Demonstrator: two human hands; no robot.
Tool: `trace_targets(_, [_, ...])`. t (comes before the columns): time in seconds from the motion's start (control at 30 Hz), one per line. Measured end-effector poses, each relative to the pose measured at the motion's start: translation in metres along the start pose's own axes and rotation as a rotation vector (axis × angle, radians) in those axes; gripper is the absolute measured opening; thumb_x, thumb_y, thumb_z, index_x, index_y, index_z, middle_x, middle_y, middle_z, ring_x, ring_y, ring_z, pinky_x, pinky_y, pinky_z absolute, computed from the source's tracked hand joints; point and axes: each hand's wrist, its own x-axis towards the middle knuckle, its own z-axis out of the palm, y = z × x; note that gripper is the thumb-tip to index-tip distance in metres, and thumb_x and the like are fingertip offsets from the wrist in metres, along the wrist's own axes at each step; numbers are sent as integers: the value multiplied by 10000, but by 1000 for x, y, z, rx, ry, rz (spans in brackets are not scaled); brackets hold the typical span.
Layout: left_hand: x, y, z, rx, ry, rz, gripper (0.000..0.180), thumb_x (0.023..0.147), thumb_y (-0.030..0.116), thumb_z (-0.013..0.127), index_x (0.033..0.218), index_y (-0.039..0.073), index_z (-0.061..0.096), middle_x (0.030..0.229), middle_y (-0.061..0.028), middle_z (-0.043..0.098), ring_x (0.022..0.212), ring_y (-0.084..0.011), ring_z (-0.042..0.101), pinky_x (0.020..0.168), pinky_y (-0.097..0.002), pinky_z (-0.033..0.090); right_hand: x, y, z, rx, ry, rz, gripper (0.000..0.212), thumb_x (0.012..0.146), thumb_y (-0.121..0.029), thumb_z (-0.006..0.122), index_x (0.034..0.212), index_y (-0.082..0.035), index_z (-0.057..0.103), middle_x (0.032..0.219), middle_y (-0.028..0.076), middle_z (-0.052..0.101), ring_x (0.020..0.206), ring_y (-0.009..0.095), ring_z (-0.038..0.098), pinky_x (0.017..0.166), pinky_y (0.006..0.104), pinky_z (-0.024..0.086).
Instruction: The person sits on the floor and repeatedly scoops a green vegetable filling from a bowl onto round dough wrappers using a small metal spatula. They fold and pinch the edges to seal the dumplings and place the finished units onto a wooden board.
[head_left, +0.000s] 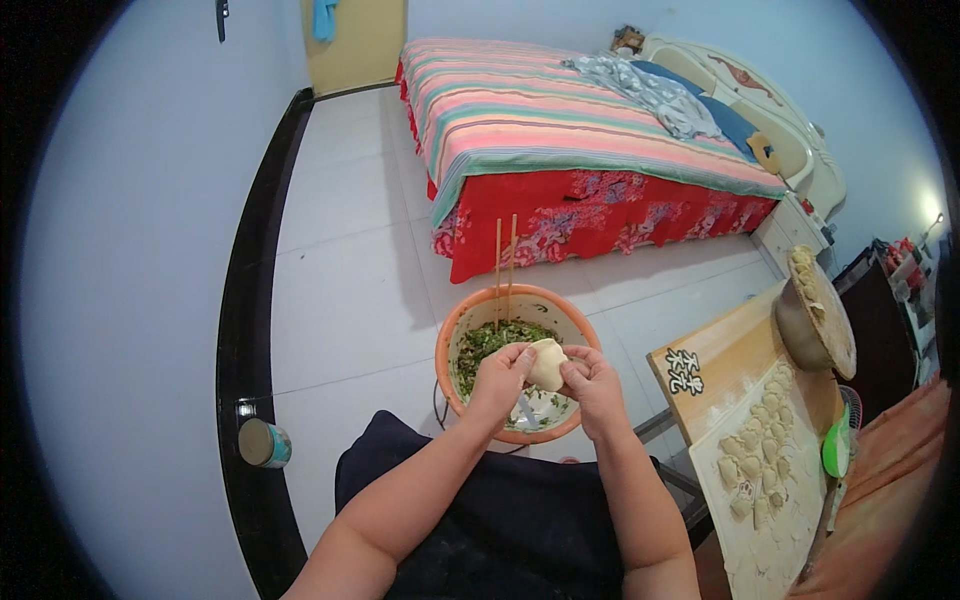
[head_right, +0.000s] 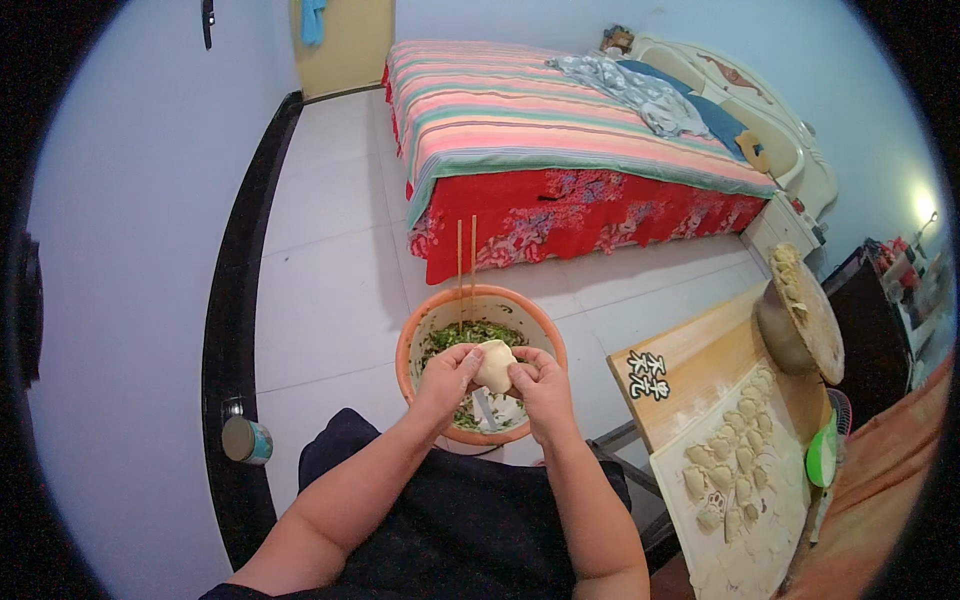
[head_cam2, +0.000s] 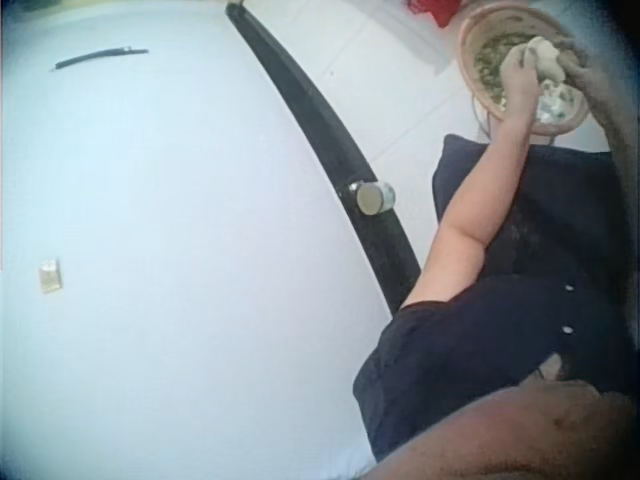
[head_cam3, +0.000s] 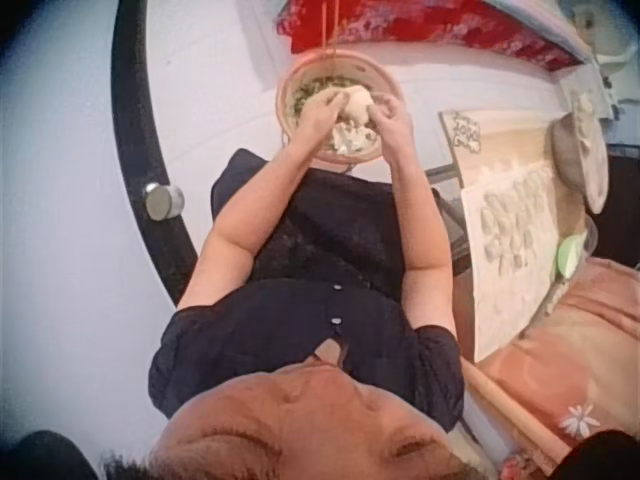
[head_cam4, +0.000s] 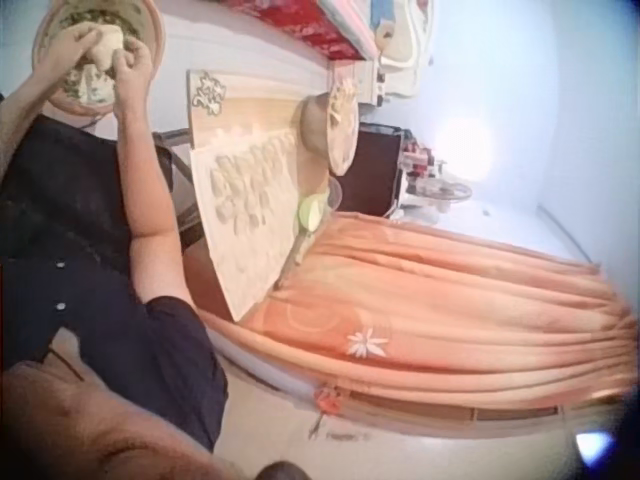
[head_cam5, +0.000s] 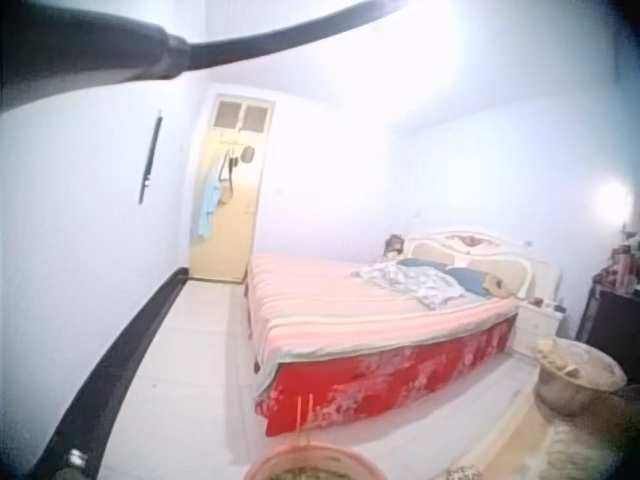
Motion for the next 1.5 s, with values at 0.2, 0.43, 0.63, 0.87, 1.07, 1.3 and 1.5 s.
trace_targets(0.2, [2,12,-10,-30,-58,-220,300,962,245,527,1176,44,589,1016,-36,631,882,-105,614,776,-254,517,18,22,-6,-107,-96,-42,257,907,-76,568,1145,8,519,864,74,638,767,135,619,697,274,527])
trace_targets(0.43, [5,1,-17,298,-101,-103,288,952,189,546,1185,25,589,1008,-33,635,858,-85,597,745,-241,506,34,25,-1,-343,-40,-121,277,911,-103,571,1169,-12,523,775,36,624,707,97,580,628,228,455])
trace_targets(0.63, [10,-11,-23,115,-21,-143,279,957,167,528,1180,3,565,1026,-59,627,880,-118,616,753,-263,522,32,21,7,-114,62,-77,395,898,-85,571,1276,-13,479,914,77,627,797,119,594,695,246,480])
trace_targets(0.87, [7,-4,-11,-149,47,-175,270,952,141,524,1192,18,524,1064,-71,609,923,-144,622,768,-267,535,29,31,0,-75,-89,-152,539,838,6,630,1341,-21,437,1066,105,579,964,162,591,816,287,506])
trace_targets(1.07, [19,3,-31,-198,134,-80,284,947,106,515,1219,25,504,1114,-82,599,974,-169,618,808,-281,544,52,50,-21,-373,-110,-239,425,851,50,572,1263,-38,523,1088,68,575,944,154,592,822,272,484])
trace_targets(1.3, [23,29,-56,-422,195,-80,329,980,147,443,1289,35,433,1211,-102,546,1064,-191,580,872,-317,528,62,96,-41,-1469,-710,-429,531,738,31,586,1183,-254,629,963,120,576,939,305,588,803,401,485])
trace_targets(1.5, [20,36,-54,-376,222,-68,324,989,165,421,1269,5,435,1201,-120,545,1064,-201,573,893,-335,511,65,97,-27,-1434,-717,-635,316,799,-98,616,1107,-164,645,943,113,581,877,302,579,752,405,485])
